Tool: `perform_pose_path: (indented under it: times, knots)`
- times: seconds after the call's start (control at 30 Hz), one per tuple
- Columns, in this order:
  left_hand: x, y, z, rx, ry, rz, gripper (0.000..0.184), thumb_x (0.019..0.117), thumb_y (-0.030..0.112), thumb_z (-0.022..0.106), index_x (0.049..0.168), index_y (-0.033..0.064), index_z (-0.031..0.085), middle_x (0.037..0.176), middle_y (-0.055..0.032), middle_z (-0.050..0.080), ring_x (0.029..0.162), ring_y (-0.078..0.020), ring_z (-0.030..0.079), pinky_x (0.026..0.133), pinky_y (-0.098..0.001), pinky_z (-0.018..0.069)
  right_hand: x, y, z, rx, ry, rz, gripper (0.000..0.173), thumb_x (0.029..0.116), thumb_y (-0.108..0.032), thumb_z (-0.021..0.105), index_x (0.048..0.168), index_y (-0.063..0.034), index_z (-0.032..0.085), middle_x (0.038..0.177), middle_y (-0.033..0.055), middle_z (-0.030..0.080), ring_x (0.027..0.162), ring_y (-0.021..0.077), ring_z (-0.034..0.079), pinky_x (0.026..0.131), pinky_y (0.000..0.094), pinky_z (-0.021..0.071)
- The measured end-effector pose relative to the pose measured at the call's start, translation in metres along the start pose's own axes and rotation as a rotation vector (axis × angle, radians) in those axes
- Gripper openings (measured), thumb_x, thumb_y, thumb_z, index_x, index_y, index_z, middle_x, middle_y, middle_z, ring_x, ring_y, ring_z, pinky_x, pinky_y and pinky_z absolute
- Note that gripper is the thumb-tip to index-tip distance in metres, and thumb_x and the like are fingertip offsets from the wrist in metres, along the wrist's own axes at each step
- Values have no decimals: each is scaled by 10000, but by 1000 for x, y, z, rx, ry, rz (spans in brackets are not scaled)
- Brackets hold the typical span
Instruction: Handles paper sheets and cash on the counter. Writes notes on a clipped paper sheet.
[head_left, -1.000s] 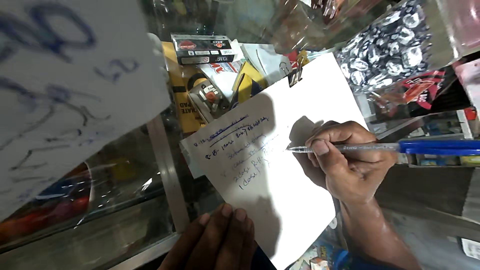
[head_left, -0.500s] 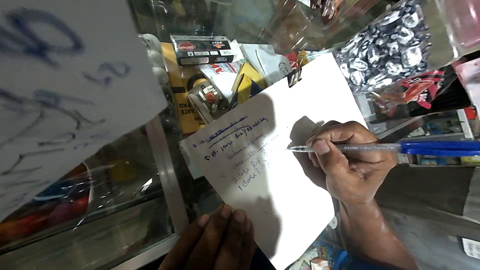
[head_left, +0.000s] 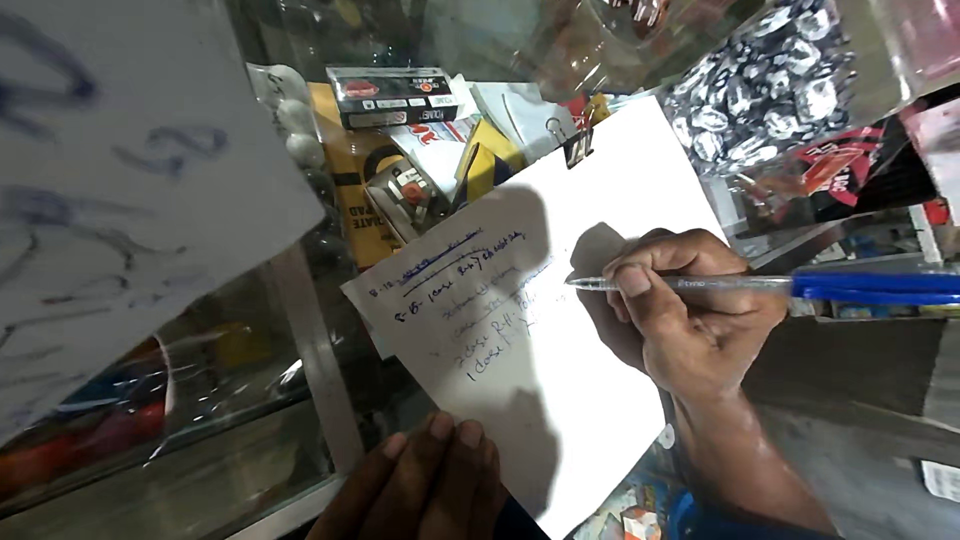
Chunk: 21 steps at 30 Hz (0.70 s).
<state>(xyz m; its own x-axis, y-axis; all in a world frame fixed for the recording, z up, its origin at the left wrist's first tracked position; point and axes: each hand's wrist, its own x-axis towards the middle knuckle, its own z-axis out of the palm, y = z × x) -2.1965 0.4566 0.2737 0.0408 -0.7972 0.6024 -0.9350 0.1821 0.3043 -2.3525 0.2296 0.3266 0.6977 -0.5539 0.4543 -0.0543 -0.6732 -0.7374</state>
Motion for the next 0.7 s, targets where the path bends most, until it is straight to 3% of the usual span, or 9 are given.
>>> perform_pose_path:
  times: [0.27,0.7]
  knots:
    - [-1,-1,-2,7,-14,11,222,1009,170,634,1180,44,699,1171,-96,734,1178,-235,631,1054,-344,419,-1,0,-1,6,9,0,34,981,-93,607,957,-93,631,766,-100,618,627,-49,573,547,113,499]
    - [0,0,1,10,26,2,191,1008,169,635,1139,50,709,1145,-91,740,1157,-229,636,1049,-335,417,-2,-1,1,-46,46,14,37,984,-102,604,950,-111,616,764,-112,617,615,-57,565,538,111,493]
